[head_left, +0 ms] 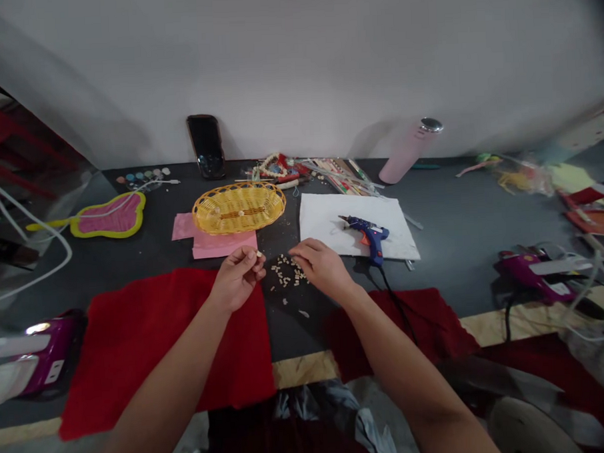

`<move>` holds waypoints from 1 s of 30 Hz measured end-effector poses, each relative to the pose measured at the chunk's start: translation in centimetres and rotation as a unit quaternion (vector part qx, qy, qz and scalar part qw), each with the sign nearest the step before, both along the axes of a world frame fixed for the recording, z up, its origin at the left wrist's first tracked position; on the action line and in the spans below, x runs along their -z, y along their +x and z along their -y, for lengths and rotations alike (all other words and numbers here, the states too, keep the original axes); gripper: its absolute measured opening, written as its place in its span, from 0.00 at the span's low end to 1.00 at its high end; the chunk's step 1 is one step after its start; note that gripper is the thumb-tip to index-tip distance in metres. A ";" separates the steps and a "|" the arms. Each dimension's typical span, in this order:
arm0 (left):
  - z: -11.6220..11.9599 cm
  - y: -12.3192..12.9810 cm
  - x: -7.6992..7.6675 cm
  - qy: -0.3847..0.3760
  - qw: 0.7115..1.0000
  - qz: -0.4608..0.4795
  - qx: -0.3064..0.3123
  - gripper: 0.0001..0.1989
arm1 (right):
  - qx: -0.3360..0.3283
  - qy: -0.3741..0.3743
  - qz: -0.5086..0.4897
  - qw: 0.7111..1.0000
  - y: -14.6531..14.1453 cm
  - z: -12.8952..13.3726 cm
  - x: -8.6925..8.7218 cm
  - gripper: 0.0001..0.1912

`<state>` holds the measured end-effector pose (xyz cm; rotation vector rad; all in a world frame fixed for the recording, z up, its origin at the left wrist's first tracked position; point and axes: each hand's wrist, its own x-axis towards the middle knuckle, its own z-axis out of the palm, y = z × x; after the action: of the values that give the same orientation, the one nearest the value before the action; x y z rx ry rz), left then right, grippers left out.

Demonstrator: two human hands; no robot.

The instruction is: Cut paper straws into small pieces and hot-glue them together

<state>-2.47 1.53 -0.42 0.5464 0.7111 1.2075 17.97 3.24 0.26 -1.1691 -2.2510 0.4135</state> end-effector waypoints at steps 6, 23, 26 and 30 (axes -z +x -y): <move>0.0 -0.1 0.3 -0.001 1.000 0.004 -0.001 0.06 | -0.040 0.027 0.111 0.993 -2.2 0.2 0.4 0.14; 0.0 0.0 0.2 0.004 1.000 0.005 -0.003 0.06 | 0.034 0.010 0.230 0.973 -4.4 1.3 -0.3 0.12; -0.1 0.0 0.3 0.009 1.000 0.000 0.001 0.06 | 0.042 0.007 0.198 0.979 -4.1 1.0 0.5 0.10; 0.2 0.1 0.4 0.013 1.000 -0.009 0.008 0.06 | 0.057 0.011 0.054 0.997 -3.0 0.4 0.9 0.08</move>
<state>-2.38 1.35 -0.80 0.5845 0.7046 1.1996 14.96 2.80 -0.61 -1.3302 -2.2596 0.2872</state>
